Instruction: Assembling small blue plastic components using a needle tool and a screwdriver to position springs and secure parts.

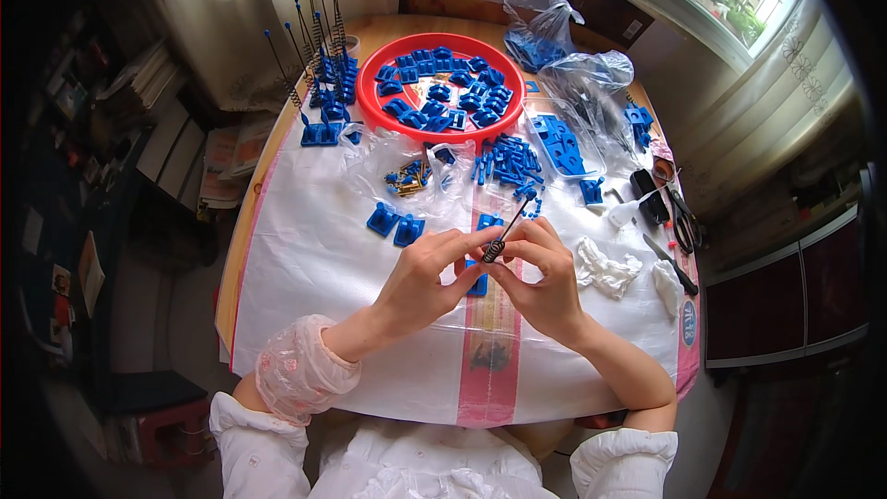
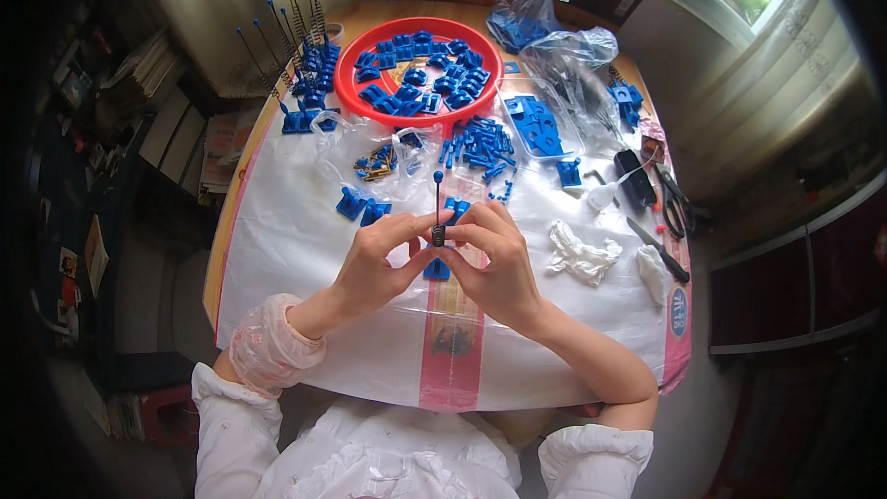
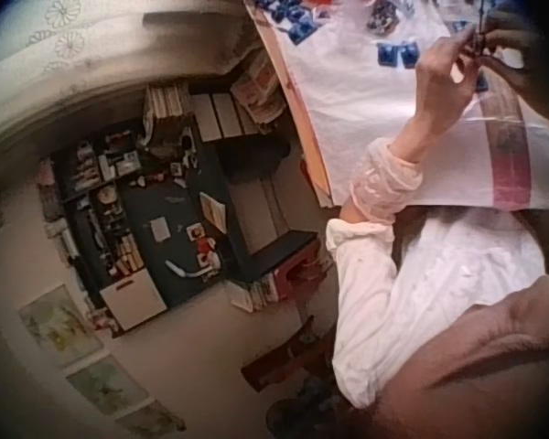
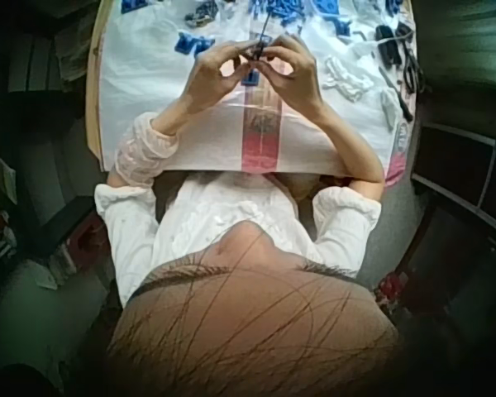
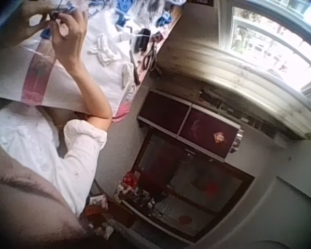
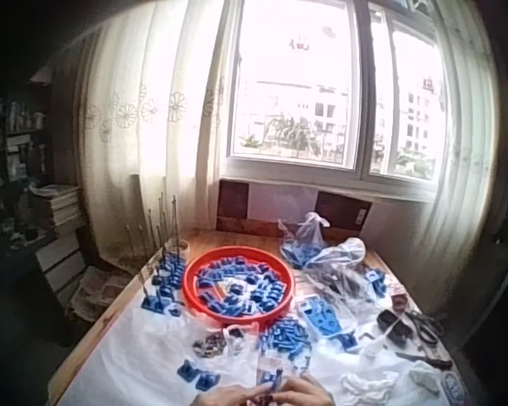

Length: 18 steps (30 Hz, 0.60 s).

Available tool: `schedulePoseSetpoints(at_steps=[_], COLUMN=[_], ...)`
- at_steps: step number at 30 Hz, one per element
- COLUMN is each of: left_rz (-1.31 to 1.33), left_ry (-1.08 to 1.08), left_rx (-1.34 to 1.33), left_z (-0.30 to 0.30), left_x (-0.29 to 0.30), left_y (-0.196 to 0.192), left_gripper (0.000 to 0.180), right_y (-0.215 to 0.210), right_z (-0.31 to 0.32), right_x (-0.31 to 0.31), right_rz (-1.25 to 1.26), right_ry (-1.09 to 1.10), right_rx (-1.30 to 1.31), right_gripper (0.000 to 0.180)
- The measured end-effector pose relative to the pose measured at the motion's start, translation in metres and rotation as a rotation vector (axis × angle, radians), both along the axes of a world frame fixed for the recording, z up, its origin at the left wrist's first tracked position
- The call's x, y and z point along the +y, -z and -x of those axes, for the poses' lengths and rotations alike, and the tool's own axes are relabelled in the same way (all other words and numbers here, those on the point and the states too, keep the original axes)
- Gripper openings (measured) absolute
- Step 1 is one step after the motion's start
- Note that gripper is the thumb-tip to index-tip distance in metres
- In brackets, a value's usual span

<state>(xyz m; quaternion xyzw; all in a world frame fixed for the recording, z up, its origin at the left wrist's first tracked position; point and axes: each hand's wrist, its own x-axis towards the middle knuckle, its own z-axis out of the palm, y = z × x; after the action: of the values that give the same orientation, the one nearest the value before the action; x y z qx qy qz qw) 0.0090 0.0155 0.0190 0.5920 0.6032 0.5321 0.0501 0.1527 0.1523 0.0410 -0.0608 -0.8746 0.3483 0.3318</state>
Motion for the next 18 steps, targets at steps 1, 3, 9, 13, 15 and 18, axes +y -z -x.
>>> schedulePoseSetpoints(at_steps=[1,3,9,13,15,18], left_rz=[-0.007,0.002,0.114,0.085,0.060,0.050], left_ry=[-0.010,-0.019,0.009,0.040,0.048,0.056], left_rx=[-0.029,-0.045,-0.142,-0.195,-0.176,-0.153], left_z=[-0.0014,-0.0018,-0.0023,-0.0032,-0.0027,-0.0025], left_x=[0.0008,0.0003,-0.0035,-0.0018,-0.0014,-0.0014], left_y=[0.0005,0.0002,-0.0017,-0.0003,0.0014,0.0013], left_gripper=[0.053,0.054,0.051,0.049,0.048,0.048], right_y=[-0.0001,-0.0003,0.0009,-0.0010,-0.0016,-0.0006], right_z=[0.0000,0.0000,-0.0005,-0.0011,-0.0009,-0.0009], right_x=[-0.0001,-0.0002,0.0011,0.0004,0.0002,0.0011], right_rz=[0.003,0.007,-0.002,-0.005,-0.006,-0.014], right_ry=[-0.001,-0.003,-0.004,0.001,0.000,0.001], right_rx=[0.001,0.003,-0.007,-0.015,-0.018,-0.011], right_gripper=[0.020,0.020,0.021,0.020,0.020,0.020])
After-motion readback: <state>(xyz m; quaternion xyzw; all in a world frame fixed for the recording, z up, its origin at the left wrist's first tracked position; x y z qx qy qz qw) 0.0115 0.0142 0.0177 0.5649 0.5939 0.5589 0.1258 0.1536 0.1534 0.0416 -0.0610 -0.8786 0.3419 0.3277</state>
